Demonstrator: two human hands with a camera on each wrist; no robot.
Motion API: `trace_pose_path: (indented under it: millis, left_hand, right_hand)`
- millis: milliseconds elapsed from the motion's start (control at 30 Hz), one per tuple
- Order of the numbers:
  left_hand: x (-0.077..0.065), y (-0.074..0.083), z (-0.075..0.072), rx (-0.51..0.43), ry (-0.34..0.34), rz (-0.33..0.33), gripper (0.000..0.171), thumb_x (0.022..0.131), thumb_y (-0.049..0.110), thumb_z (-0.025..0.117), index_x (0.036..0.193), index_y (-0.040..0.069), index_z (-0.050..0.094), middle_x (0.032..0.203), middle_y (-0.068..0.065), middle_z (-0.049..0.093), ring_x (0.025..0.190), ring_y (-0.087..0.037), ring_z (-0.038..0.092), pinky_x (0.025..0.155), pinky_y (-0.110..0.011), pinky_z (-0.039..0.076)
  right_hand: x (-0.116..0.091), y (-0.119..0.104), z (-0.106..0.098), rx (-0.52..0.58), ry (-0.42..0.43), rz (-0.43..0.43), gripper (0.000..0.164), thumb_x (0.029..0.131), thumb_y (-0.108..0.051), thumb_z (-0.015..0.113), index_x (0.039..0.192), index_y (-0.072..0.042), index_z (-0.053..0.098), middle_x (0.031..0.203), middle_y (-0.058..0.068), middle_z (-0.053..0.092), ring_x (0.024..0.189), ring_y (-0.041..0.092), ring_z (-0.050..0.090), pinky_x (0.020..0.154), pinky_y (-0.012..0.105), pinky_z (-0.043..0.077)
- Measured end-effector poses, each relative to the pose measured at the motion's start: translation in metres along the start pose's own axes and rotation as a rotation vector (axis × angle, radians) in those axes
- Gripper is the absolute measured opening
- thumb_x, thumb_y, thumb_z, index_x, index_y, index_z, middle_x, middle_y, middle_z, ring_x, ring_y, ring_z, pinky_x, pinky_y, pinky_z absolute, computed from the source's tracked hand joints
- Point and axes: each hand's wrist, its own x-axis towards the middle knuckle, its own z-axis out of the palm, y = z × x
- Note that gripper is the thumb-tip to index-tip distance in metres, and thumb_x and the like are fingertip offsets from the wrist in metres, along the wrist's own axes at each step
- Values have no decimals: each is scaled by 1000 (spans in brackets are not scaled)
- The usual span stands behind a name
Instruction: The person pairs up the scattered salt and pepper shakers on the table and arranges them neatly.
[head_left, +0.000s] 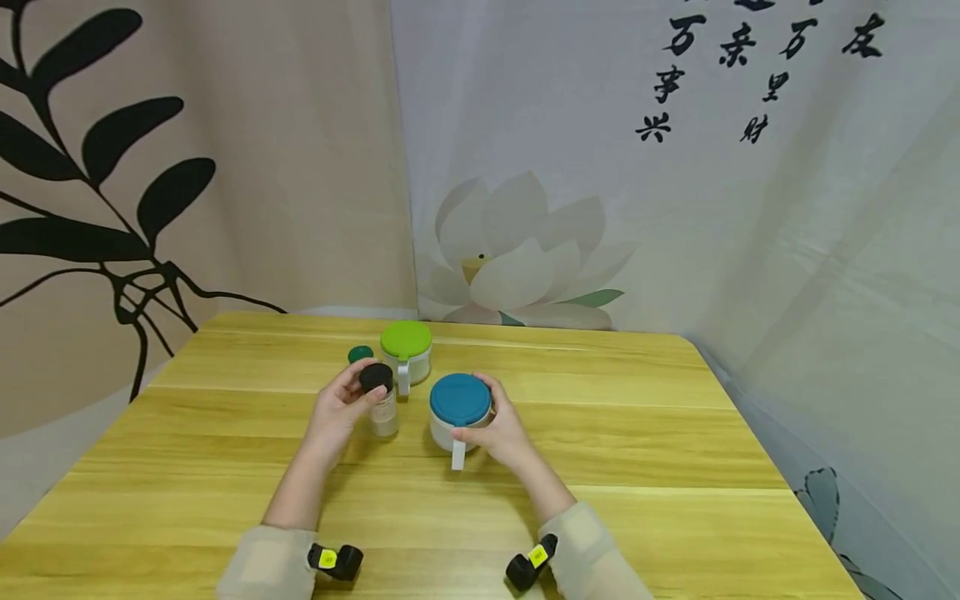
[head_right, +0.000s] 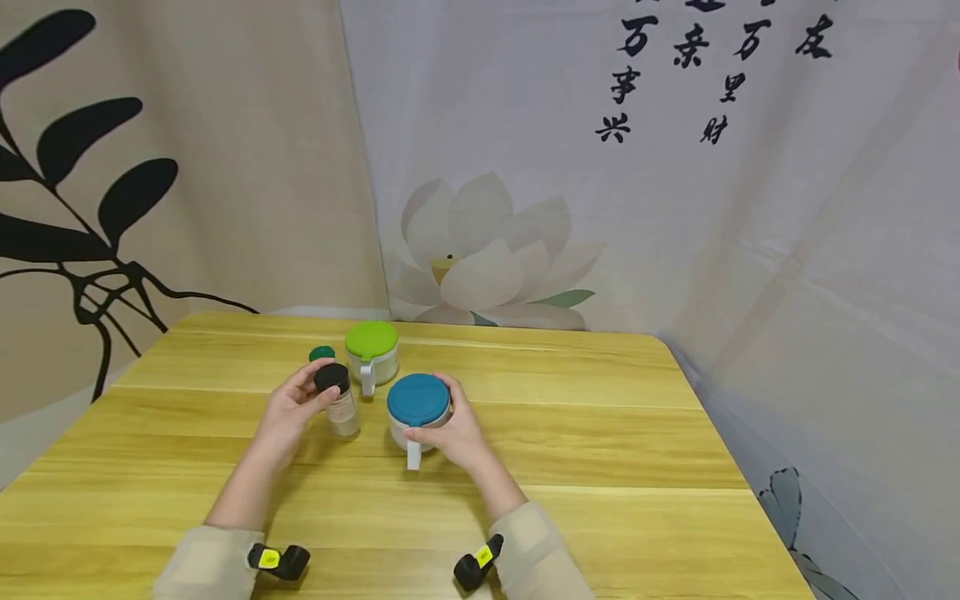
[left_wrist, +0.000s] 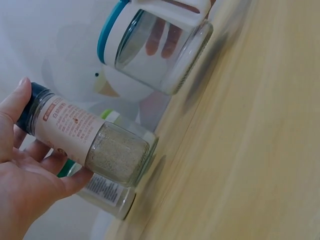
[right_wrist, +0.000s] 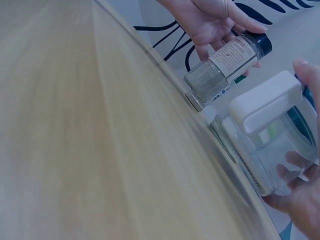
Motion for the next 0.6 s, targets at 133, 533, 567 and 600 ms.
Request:
trace_pose_path:
  millis: [133, 533, 567, 600]
  left_hand:
    - [1, 1, 7, -8, -10, -3, 51, 91, 9, 66, 137, 0, 45, 128, -22, 55, 106, -10, 57, 89, -20, 45]
    - [2, 2, 24, -38, -20, -3, 50, 90, 5, 67, 135, 0, 48, 126, -23, 56, 104, -11, 59, 88, -22, 47]
    - [1, 2, 25, -39, -20, -2, 50, 89, 4, 67, 135, 0, 48, 126, -23, 56, 104, -11, 59, 88, -22, 47]
    - [1, 3, 25, -42, -20, -3, 50, 89, 4, 67, 135, 1, 48, 125, -23, 56, 103, -11, 59, 88, -23, 47]
  right_hand:
    - [-2, 1, -3, -25, 0, -33, 94, 71, -30, 86, 147, -17, 32, 139, 16, 44, 123, 38, 43, 97, 60, 36]
    - [-6, -5, -16, 1, -4, 27, 94, 72, -11, 85, 148, -17, 30, 143, 15, 40, 127, 35, 40, 102, 57, 31]
    - [-7, -9, -17, 4, -7, 28, 94, 72, -10, 85, 148, -15, 30, 143, 16, 40, 126, 35, 40, 102, 57, 31]
    - [-9, -13, -18, 8, -11, 25, 94, 72, -10, 84, 148, -13, 30, 143, 17, 40, 126, 36, 41, 102, 57, 31]
